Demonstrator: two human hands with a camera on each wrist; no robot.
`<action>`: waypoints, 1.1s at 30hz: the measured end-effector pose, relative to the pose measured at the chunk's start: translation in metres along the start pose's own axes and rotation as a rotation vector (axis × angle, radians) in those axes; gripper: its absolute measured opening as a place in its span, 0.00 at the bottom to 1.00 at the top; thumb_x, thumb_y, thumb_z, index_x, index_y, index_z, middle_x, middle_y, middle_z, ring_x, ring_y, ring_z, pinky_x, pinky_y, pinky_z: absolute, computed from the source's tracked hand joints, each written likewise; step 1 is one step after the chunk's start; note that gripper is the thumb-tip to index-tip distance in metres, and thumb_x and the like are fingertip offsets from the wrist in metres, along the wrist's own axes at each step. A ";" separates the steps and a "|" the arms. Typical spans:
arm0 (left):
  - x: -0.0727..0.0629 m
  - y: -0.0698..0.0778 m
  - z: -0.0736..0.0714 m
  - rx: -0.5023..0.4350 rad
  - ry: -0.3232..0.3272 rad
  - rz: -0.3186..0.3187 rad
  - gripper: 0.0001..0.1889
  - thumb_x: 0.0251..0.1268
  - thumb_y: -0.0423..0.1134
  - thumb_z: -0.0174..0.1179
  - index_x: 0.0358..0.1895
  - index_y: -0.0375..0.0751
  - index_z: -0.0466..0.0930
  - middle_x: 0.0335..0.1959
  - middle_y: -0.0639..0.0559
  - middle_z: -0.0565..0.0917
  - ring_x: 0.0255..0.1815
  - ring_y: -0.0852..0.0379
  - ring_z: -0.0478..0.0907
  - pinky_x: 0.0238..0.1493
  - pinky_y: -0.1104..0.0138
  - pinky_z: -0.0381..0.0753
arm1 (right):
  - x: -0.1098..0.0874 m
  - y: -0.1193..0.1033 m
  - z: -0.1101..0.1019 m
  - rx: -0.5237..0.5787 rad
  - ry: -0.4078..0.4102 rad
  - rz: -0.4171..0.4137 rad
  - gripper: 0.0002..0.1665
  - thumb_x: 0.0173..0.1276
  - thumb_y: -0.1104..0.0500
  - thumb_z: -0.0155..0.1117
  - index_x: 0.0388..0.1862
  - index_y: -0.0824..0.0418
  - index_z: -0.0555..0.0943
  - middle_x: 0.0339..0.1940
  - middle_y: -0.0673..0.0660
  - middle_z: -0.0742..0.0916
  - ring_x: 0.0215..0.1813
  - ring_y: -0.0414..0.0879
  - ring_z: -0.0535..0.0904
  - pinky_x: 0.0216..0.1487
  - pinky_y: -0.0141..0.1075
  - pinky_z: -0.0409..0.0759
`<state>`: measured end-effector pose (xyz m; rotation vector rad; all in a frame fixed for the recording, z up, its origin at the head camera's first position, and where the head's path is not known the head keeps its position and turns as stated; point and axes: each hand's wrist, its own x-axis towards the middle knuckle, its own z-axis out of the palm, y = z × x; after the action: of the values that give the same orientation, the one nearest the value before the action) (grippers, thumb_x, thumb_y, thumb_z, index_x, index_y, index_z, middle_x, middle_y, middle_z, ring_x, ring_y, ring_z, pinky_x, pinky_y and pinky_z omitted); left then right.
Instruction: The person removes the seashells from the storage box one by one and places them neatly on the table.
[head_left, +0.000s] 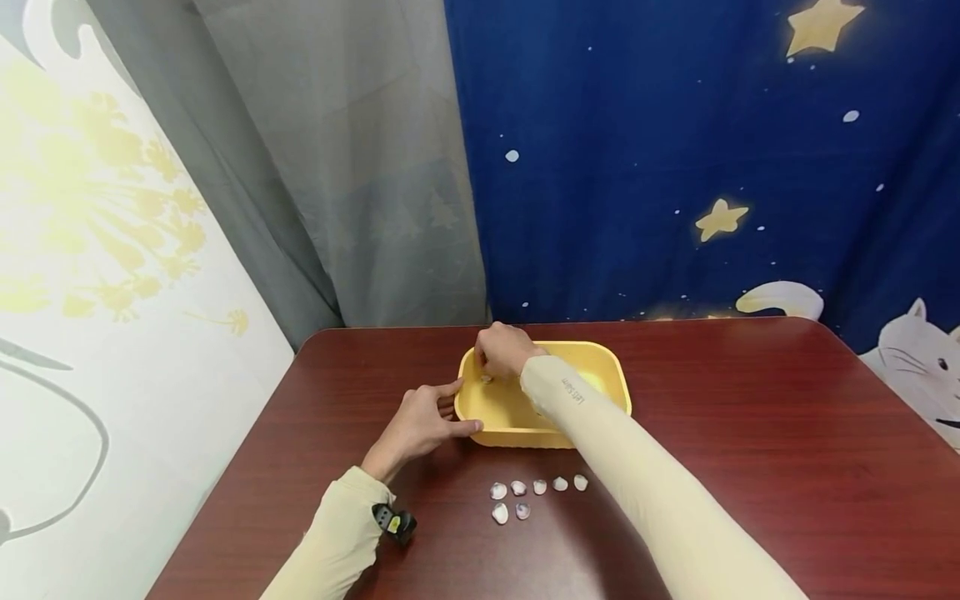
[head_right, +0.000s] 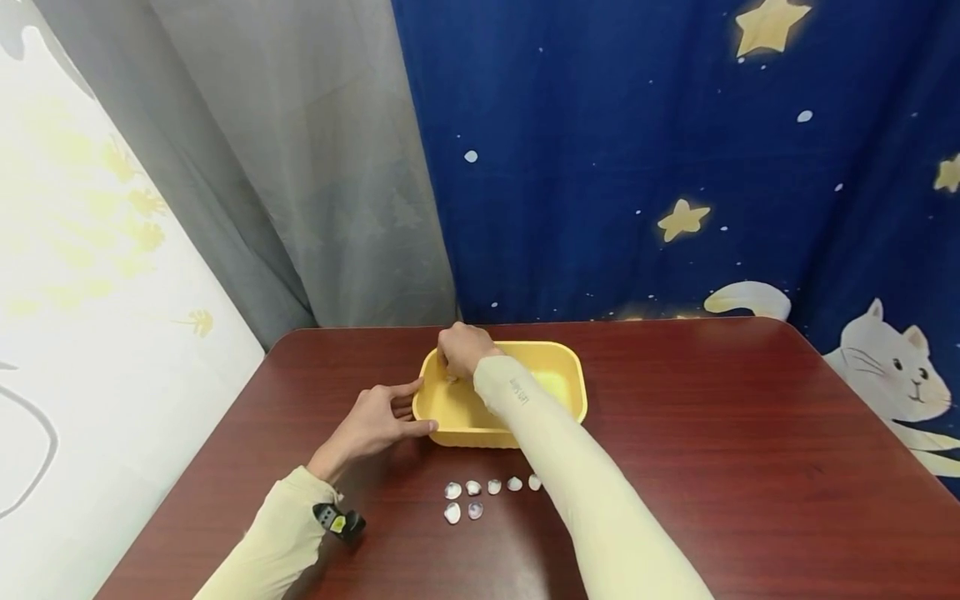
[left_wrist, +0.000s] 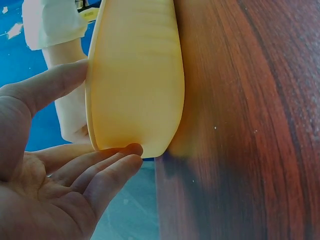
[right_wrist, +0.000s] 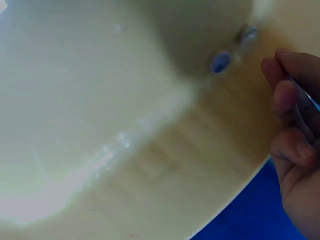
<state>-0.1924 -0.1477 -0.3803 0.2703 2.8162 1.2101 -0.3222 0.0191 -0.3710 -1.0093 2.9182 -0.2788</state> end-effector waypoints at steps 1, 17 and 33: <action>0.000 0.000 0.000 0.002 0.002 0.003 0.44 0.52 0.48 0.77 0.71 0.36 0.70 0.64 0.40 0.82 0.60 0.50 0.84 0.58 0.58 0.86 | 0.000 0.000 0.002 -0.022 0.012 0.002 0.03 0.58 0.61 0.76 0.27 0.54 0.89 0.27 0.48 0.88 0.29 0.41 0.80 0.34 0.34 0.84; -0.001 -0.001 0.001 -0.017 0.008 0.012 0.44 0.51 0.48 0.78 0.71 0.36 0.70 0.64 0.40 0.81 0.60 0.49 0.84 0.57 0.58 0.86 | -0.001 -0.003 0.021 -0.132 0.035 0.046 0.09 0.59 0.64 0.71 0.25 0.50 0.87 0.31 0.48 0.89 0.32 0.44 0.77 0.37 0.38 0.81; -0.001 -0.001 0.001 -0.014 0.004 0.010 0.44 0.51 0.48 0.78 0.71 0.36 0.70 0.64 0.40 0.81 0.60 0.50 0.84 0.57 0.59 0.87 | -0.004 0.003 0.020 -0.089 0.020 -0.042 0.11 0.58 0.65 0.69 0.23 0.50 0.86 0.22 0.46 0.84 0.28 0.41 0.75 0.29 0.30 0.75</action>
<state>-0.1912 -0.1480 -0.3813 0.2812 2.8120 1.2340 -0.3183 0.0207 -0.3913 -1.0867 2.9545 -0.1622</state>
